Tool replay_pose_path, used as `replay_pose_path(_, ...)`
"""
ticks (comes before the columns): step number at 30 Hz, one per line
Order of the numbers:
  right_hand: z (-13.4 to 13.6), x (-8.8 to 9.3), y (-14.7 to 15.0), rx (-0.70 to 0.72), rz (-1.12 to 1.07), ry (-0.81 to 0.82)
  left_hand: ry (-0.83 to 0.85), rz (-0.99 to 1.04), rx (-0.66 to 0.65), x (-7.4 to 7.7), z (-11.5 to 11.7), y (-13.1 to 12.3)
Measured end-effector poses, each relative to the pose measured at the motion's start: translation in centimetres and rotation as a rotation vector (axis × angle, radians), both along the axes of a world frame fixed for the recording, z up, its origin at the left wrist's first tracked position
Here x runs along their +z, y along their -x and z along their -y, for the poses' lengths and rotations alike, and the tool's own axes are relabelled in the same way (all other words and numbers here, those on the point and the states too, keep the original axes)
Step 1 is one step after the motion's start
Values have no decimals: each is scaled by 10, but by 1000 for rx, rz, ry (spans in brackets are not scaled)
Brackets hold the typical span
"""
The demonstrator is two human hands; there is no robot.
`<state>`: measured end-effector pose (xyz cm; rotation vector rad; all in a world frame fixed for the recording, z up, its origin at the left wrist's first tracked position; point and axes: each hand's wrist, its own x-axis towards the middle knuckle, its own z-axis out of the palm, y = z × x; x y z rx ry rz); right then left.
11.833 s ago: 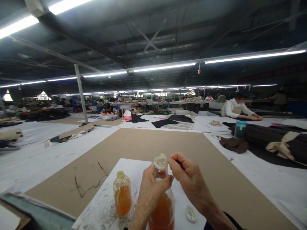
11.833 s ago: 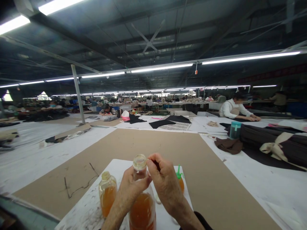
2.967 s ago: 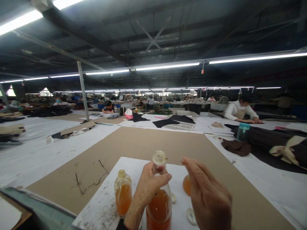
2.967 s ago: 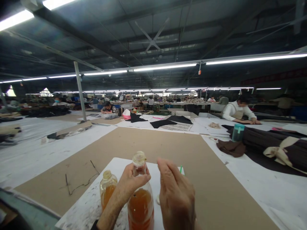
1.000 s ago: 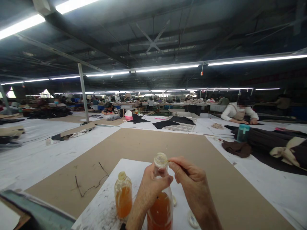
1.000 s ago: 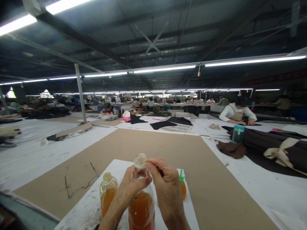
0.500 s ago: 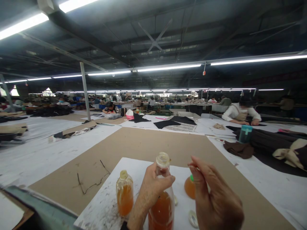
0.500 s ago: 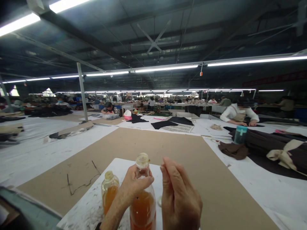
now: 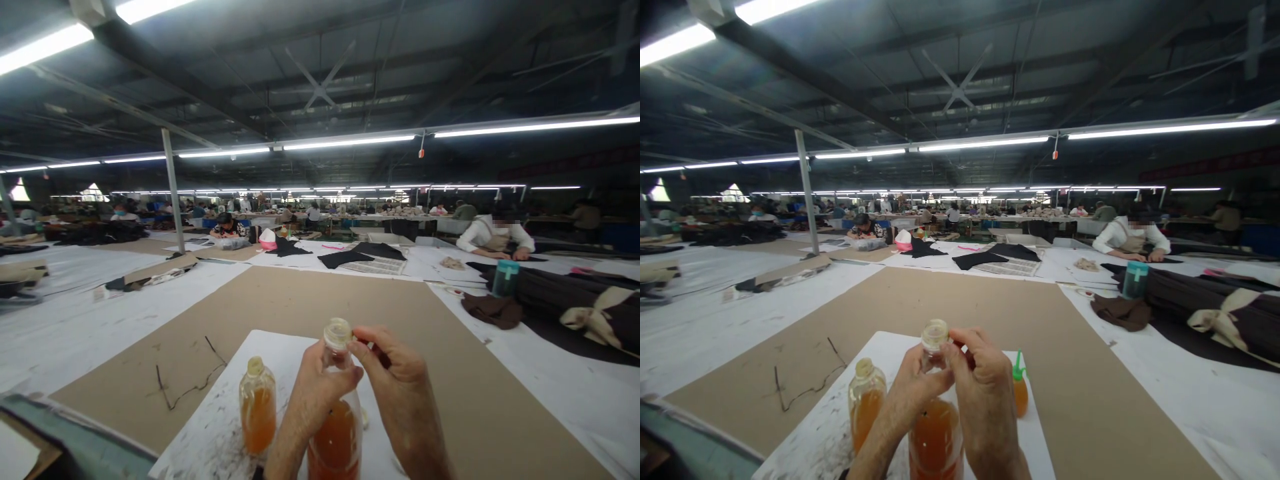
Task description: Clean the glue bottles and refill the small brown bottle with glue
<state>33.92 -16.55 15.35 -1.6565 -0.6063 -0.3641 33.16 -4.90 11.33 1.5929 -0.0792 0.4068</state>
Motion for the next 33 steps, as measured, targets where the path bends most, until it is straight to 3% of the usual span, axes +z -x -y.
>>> replay_pose_path(5,4,20,-11,83,-211,50,-41,-54,39,3,0,1)
replay_pose_path(14,15,36,-8,78,68,386,-37,-30,32,8,2,3)
replay_pose_path(19,14,36,-7,68,121,405,-47,-19,43,10,2,5)
replay_pose_path(27,27,28,-16,625,-330,25,-37,-45,66,7,1,3)
replay_pose_path(29,31,27,-17,575,-311,-23,-38,-44,65,9,1,3)
replay_pose_path(33,32,21,-18,229,-139,11,-45,-42,46,12,2,5)
